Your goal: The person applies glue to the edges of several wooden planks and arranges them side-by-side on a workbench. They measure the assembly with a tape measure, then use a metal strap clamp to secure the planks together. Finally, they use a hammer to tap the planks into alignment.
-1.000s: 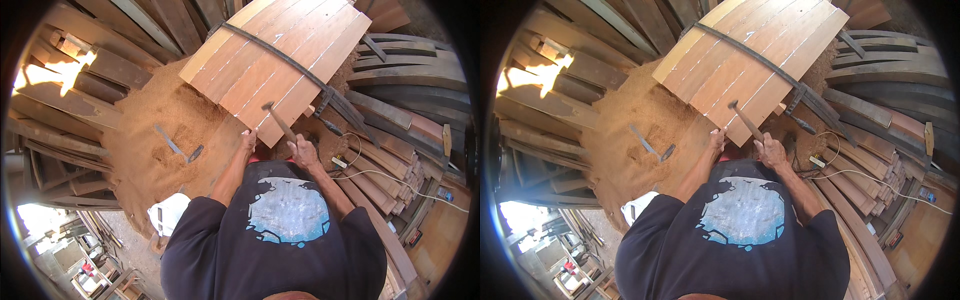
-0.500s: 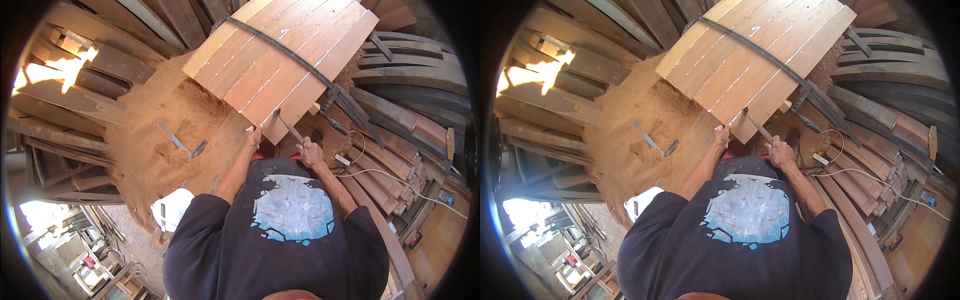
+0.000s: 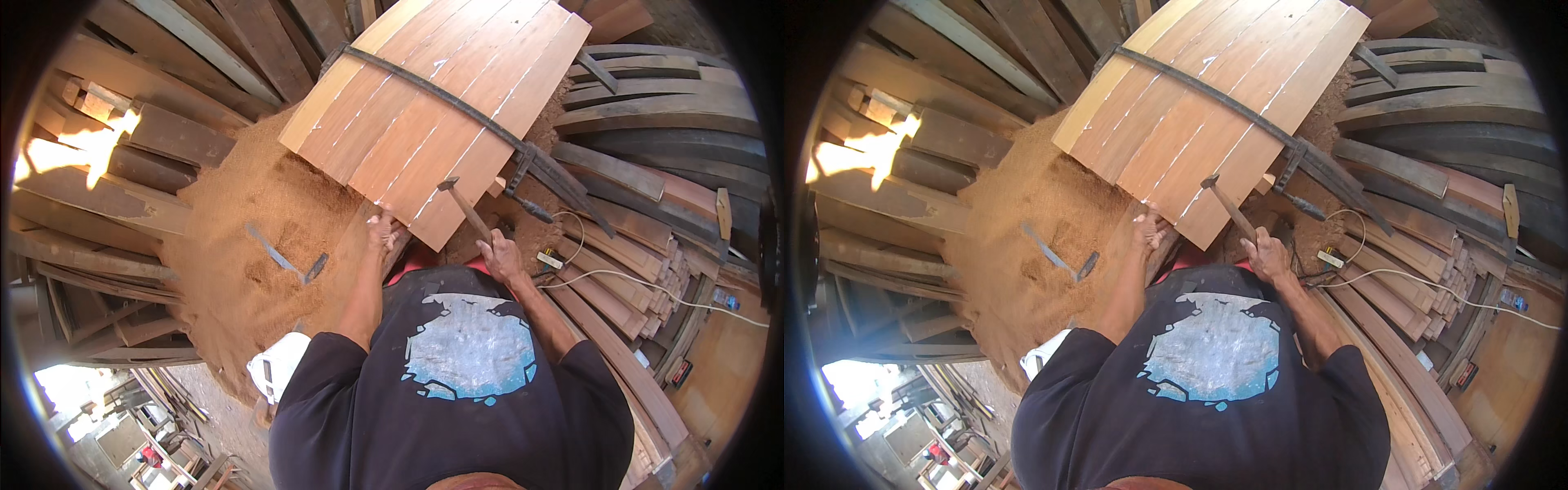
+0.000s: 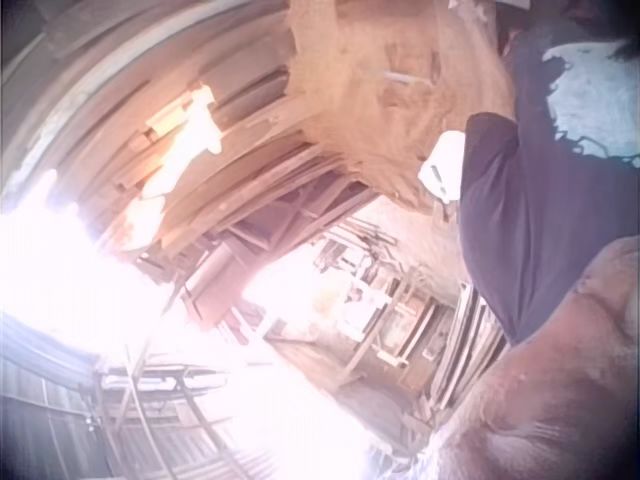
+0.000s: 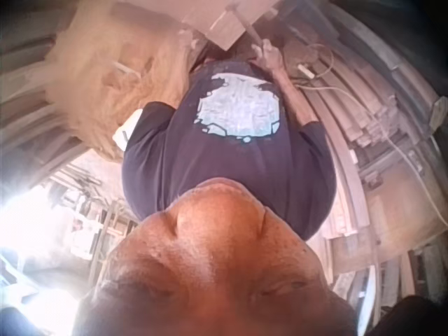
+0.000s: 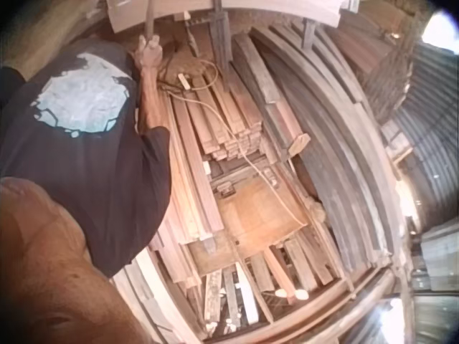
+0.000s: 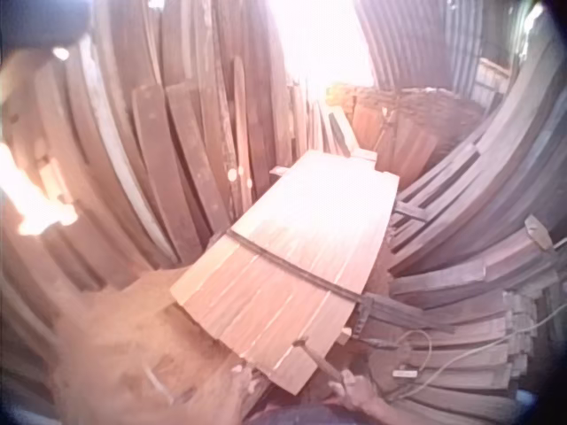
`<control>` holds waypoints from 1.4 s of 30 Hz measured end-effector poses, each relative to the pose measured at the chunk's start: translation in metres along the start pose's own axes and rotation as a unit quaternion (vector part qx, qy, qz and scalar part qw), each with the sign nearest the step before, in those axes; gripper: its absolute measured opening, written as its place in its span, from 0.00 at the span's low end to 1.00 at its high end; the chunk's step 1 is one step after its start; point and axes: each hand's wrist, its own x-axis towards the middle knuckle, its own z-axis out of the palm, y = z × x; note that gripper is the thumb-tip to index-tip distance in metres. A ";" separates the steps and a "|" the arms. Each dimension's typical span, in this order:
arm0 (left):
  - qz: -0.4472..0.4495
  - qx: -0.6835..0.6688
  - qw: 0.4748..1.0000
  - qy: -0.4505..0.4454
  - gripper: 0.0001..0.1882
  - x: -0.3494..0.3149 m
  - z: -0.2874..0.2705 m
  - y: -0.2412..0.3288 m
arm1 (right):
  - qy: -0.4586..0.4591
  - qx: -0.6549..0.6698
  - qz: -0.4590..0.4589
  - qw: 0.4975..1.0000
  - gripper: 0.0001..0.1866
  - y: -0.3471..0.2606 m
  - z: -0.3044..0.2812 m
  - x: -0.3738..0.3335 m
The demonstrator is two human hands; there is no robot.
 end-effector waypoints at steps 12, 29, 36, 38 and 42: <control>0.148 0.209 0.961 0.100 0.28 0.093 -0.043 -0.006 | 0.127 0.059 -0.182 0.973 0.21 -0.059 0.015 0.058; 0.213 0.401 0.863 0.223 0.31 0.075 -0.039 -0.013 | 0.024 -0.098 -0.126 0.987 0.22 -0.062 0.034 0.090; 0.136 0.405 0.891 0.155 0.34 0.029 -0.013 0.032 | 0.060 0.005 -0.213 0.975 0.22 -0.084 0.020 0.071; 0.159 0.405 0.884 0.169 0.35 0.033 -0.007 0.026 | -0.007 -0.127 -0.078 0.989 0.22 -0.057 0.036 0.083; 0.118 0.353 0.916 0.148 0.37 0.042 -0.020 0.017 | -0.030 -0.108 -0.021 0.993 0.22 -0.047 0.033 0.082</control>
